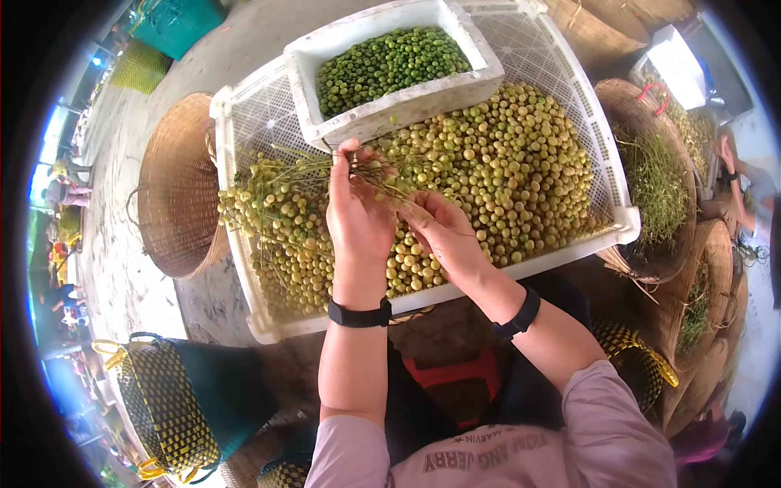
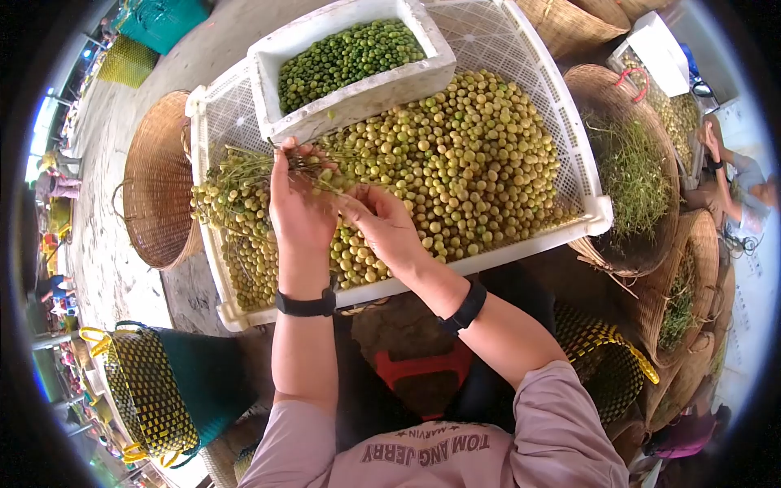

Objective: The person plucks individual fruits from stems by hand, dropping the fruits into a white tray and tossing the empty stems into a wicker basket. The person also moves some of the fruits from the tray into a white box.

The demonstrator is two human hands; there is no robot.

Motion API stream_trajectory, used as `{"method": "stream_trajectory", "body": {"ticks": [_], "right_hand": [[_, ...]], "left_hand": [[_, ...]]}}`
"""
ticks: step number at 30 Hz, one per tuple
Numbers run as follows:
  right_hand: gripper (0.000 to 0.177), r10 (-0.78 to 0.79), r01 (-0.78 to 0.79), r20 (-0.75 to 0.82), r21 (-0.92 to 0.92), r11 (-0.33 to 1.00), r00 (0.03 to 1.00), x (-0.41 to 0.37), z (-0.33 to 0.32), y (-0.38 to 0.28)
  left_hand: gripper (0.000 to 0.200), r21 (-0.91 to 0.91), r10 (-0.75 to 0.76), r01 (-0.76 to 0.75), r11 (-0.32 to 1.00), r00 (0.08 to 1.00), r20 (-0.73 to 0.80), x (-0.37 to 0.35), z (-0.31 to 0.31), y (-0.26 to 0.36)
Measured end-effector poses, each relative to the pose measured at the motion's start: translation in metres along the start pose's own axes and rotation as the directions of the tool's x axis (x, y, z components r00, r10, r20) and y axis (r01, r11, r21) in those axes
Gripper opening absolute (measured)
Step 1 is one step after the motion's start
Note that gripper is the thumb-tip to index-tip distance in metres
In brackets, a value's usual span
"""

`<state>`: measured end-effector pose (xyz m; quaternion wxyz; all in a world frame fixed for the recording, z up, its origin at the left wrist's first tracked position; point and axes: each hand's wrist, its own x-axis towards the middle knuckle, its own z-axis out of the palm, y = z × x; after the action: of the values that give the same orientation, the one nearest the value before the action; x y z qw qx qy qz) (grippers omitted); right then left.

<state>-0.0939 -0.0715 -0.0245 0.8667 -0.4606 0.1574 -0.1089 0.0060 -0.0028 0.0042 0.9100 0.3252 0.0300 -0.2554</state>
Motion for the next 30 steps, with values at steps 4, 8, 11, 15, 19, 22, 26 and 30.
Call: {"method": "stream_trajectory", "body": {"ticks": [4, 8, 11, 15, 19, 22, 26, 30], "right_hand": [[0.018, 0.127, -0.110, -0.175, 0.106, 0.988, 0.976, -0.002, 0.001, -0.010], [0.016, 0.046, -0.039, -0.102, 0.065, 0.997, 0.994, -0.004, -0.007, -0.010], [0.015, -0.005, 0.004, -0.013, -0.030, 1.000, 1.000, -0.005, -0.007, -0.015], [0.017, 0.070, -0.071, 0.120, 0.005, 0.997, 0.990, -0.008, -0.015, -0.019], [0.016, 0.073, -0.081, 0.062, 0.140, 0.987, 0.995, -0.007, -0.015, -0.024], [0.015, -0.028, 0.021, -0.063, -0.117, 0.993, 0.998, -0.001, -0.014, -0.023], [0.017, -0.135, 0.074, -0.147, -0.361, 0.930, 0.980, 0.003, -0.007, -0.022], [0.019, -0.333, 0.262, -0.078, -0.460, 0.849, 0.940, 0.007, -0.008, -0.019]], "left_hand": [[0.030, 0.294, 0.052, -0.056, 0.954, 0.998, 0.020, 0.000, 0.001, -0.003], [0.029, 0.381, 0.096, -0.085, 0.921, 0.995, -0.010, -0.001, 0.002, 0.003], [0.028, 0.327, 0.105, -0.076, 0.942, 0.992, -0.073, -0.004, 0.011, 0.006], [0.023, 0.166, 0.097, -0.081, 0.983, 0.991, -0.094, 0.009, -0.015, 0.013], [0.018, 0.035, 0.042, -0.038, 0.999, 0.989, -0.144, 0.012, -0.021, 0.013], [0.018, 0.016, 0.002, 0.001, 1.000, 0.982, -0.190, 0.011, -0.016, 0.008], [0.019, 0.108, -0.058, 0.090, 0.990, 0.961, -0.271, 0.003, -0.005, 0.004], [0.024, 0.153, -0.114, 0.147, 0.977, 0.972, -0.207, 0.001, -0.007, -0.001]]}}
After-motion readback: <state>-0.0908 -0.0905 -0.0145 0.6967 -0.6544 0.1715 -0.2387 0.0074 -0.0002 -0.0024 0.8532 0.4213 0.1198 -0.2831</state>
